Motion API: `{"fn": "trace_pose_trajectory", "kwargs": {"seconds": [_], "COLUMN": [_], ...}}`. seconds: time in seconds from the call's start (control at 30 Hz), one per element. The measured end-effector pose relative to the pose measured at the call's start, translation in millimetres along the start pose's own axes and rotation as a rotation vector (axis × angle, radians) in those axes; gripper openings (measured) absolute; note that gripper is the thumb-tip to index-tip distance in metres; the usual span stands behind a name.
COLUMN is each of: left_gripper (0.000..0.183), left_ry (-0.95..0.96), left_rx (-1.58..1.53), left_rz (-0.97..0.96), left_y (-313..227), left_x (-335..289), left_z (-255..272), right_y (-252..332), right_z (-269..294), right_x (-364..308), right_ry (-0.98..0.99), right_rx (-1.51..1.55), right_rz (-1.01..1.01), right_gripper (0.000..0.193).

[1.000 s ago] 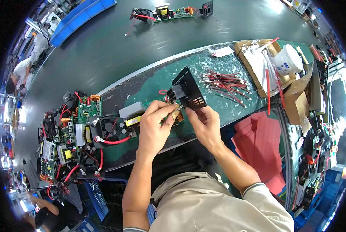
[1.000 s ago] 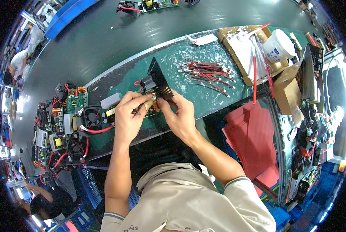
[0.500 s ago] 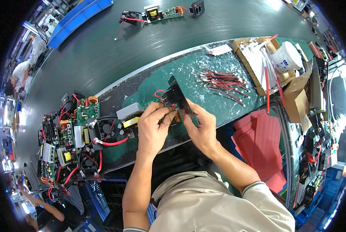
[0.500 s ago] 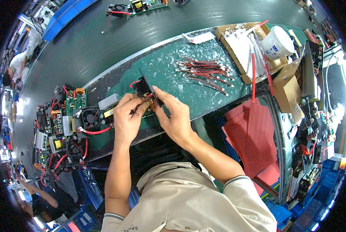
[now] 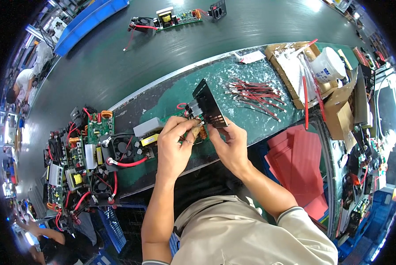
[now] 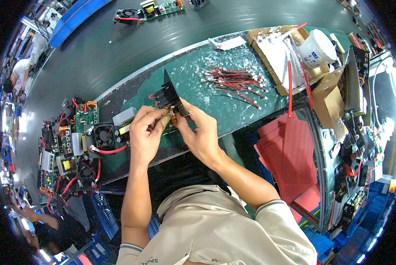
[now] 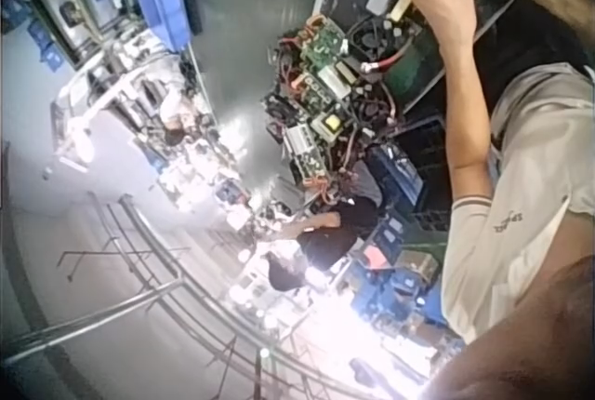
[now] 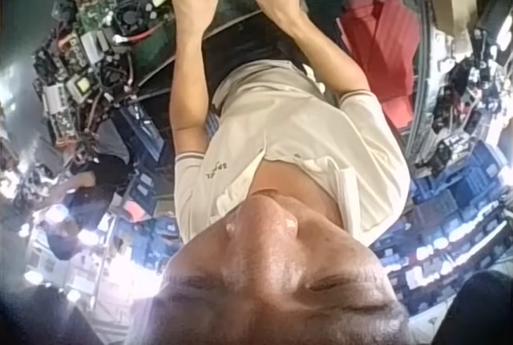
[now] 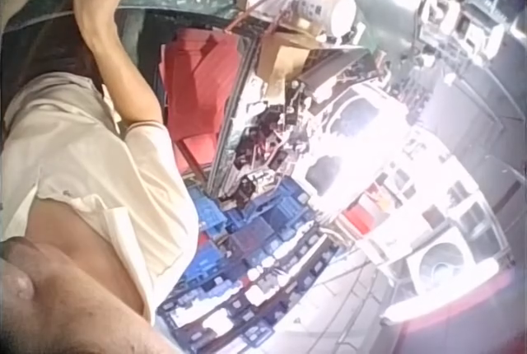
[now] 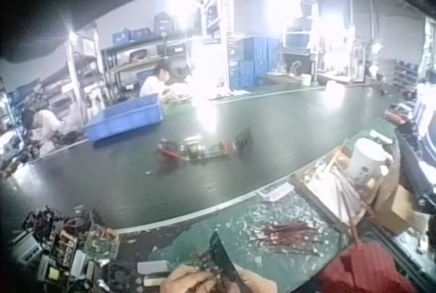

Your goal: Assembling electronic components and applying adhesive to circuit boards on a manufacturing line.

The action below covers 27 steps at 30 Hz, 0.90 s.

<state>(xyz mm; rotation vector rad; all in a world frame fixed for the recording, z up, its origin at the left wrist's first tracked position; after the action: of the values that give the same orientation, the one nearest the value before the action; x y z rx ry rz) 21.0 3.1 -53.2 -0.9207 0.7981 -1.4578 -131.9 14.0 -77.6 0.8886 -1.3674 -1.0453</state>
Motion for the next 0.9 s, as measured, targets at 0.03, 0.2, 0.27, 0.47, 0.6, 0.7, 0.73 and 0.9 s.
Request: {"fn": "trace_pose_trajectory", "kwargs": {"seconds": [0.03,0.2,0.27,0.47,0.6,0.7,0.73,0.9], "left_gripper": [0.020,0.018,0.018,0.020,0.017,0.020,0.023,0.023], "left_ry": [-0.003,-0.007,-0.017,-0.073,-0.021,0.010,-0.030,-0.018], "left_rx": [-0.008,-0.001,0.012,0.028,-0.005,0.059,0.153,0.353], "left_rz": [-0.021,-0.041,-0.068,-0.064,0.001,-0.083,-0.108,-0.148], "left_y": [0.7,-1.0,1.0,1.4,-0.4,-10.6,-9.1,-7.0], "left_x": [0.4,1.1,1.3,-2.4,2.5,2.4,1.8,0.8], "left_z": [-0.4,-1.0,-0.9,-3.1,-7.6,7.5,12.0,11.8], "right_y": [-1.1,-2.0,-0.5,7.7,0.5,-11.6,-15.2,6.0], "right_z": [0.1,0.0,-0.5,-7.6,9.2,19.4,22.5,45.3], "right_x": [-0.6,-0.6,-1.6,-8.2,13.3,31.0,30.9,11.0], "right_ry": [0.005,-0.003,-0.007,-0.028,-0.029,0.079,0.108,0.435], "right_rx": [0.009,-0.050,-0.076,-0.245,-0.291,-0.471,-0.596,-0.557], "right_rz": [-0.033,0.014,0.040,0.206,0.066,-0.101,-0.069,-0.419], "right_gripper": [0.018,0.023,0.025,0.042,0.018,0.022,0.027,0.043]}}
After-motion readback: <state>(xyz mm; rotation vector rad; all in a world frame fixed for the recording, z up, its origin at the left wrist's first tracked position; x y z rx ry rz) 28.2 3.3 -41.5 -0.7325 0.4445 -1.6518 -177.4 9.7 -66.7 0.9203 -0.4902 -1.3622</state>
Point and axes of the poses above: each hand's wrist, its own x-axis towards the middle knuckle, its own z-axis out of the back of the hand, y = z × x, the point moved 3 cm from there along x, towards the middle knuckle, and after that the axes turned 9 degrees about z, right-handed, at the moved point
